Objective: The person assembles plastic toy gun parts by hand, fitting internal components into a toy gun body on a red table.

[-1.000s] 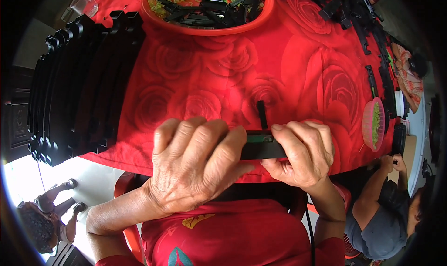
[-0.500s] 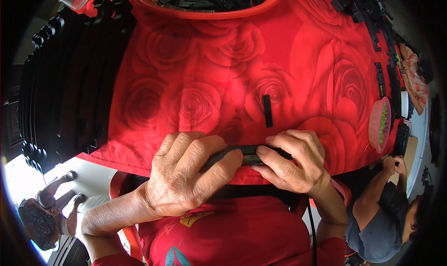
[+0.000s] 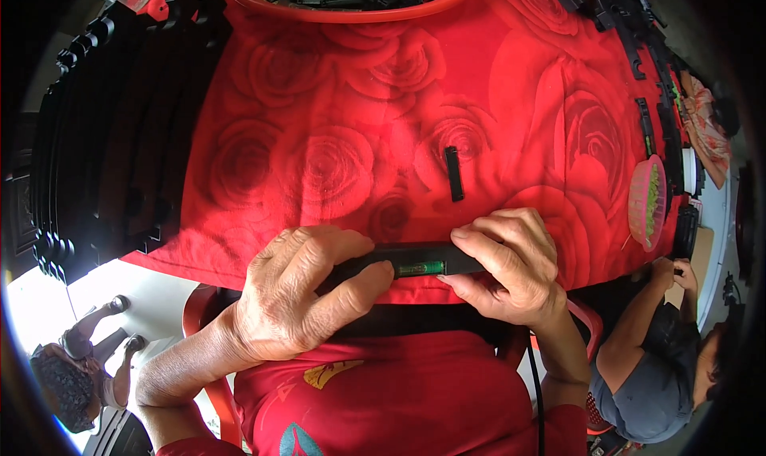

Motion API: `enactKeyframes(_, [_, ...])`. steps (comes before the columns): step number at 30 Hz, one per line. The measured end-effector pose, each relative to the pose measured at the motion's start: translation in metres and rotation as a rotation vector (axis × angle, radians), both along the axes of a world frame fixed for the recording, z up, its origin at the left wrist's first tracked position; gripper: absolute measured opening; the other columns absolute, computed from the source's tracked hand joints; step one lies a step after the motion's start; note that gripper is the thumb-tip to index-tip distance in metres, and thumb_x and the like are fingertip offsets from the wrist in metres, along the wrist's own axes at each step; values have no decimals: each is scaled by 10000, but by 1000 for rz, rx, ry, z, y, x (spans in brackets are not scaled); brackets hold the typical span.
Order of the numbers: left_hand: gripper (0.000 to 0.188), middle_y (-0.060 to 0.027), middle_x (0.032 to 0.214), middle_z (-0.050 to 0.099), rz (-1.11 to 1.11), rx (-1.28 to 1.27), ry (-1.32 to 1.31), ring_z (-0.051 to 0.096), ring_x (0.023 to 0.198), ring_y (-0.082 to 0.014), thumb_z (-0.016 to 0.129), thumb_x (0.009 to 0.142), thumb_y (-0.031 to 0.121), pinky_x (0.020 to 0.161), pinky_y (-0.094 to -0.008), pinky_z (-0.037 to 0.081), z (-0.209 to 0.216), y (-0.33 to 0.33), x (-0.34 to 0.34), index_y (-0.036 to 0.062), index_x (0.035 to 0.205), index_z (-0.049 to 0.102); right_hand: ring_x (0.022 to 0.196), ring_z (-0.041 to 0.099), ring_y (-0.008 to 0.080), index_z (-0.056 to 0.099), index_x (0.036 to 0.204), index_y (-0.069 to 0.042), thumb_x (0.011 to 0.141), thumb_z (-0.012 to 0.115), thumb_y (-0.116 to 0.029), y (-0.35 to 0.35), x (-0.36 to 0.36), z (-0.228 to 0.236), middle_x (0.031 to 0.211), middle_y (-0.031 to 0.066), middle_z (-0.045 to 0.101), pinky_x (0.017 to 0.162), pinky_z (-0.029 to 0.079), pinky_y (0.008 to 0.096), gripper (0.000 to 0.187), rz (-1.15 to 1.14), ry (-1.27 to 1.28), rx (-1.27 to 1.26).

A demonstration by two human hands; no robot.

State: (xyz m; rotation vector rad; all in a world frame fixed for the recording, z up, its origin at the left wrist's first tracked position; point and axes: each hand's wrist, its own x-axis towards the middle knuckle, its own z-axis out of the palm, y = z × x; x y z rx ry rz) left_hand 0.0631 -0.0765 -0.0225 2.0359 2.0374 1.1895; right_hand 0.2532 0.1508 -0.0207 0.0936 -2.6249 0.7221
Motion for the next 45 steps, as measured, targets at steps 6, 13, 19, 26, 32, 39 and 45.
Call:
enactKeyframes(6, [396, -104, 1048, 676, 46, 4, -79, 698, 867, -252, 838, 771, 39, 674, -367, 566, -3, -1, 1, 46, 1152, 732, 869, 690, 239, 758, 1222, -79, 723, 956, -174, -3, -2, 2, 1006, 57, 734, 727, 517, 372, 545, -16, 17, -6])
enactKeyframes(13, [464, -112, 1041, 670, 60, 31, -94, 682, 875, -275, 865, 742, 13, 708, -393, 553, 1, 3, 0, 22, 1179, 709, 845, 682, 240, 758, 1200, -73, 677, 974, -102, 0, -5, 3, 987, 60, 722, 717, 522, 372, 566, -21, 48, -7])
enactKeyframes(19, [505, -156, 1080, 679, 81, -109, -118, 683, 936, -323, 912, 759, 34, 771, -401, 562, 10, 2, -5, 10, 1220, 709, 854, 680, 279, 772, 1158, -32, 689, 960, -110, 4, -1, 2, 1016, 110, 732, 737, 555, 386, 511, -25, 15, -5])
enactKeyframes(26, [486, -153, 1067, 679, 78, -98, -126, 677, 919, -306, 905, 774, 27, 756, -399, 554, 7, 11, 0, 7, 1219, 713, 859, 683, 276, 768, 1176, -35, 698, 952, -100, 8, 2, -3, 1018, 113, 735, 736, 555, 380, 516, -63, 26, -21])
enactKeyframes(32, [539, -158, 1096, 673, 79, -110, -118, 681, 930, -315, 901, 767, 1, 762, -399, 564, 7, 8, 1, 2, 1264, 692, 875, 680, 254, 762, 1218, -78, 710, 966, -133, 7, 2, -2, 1048, 69, 724, 753, 541, 390, 551, -87, 49, -55])
enactKeyframes(39, [590, -172, 1133, 665, 77, -111, -124, 693, 983, -330, 897, 748, -33, 793, -403, 578, 8, 5, -1, -6, 1295, 677, 885, 683, 258, 762, 1222, -73, 727, 961, -175, 7, 4, -4, 1063, 75, 723, 762, 544, 394, 543, -86, 41, -45])
enactKeyframes(45, [590, -169, 1121, 667, 75, -119, -110, 683, 975, -333, 894, 739, -42, 786, -404, 571, 7, 4, -3, -11, 1287, 678, 880, 682, 254, 760, 1217, -73, 730, 953, -159, 9, 4, -6, 1055, 69, 725, 762, 541, 388, 531, -80, 40, -43])
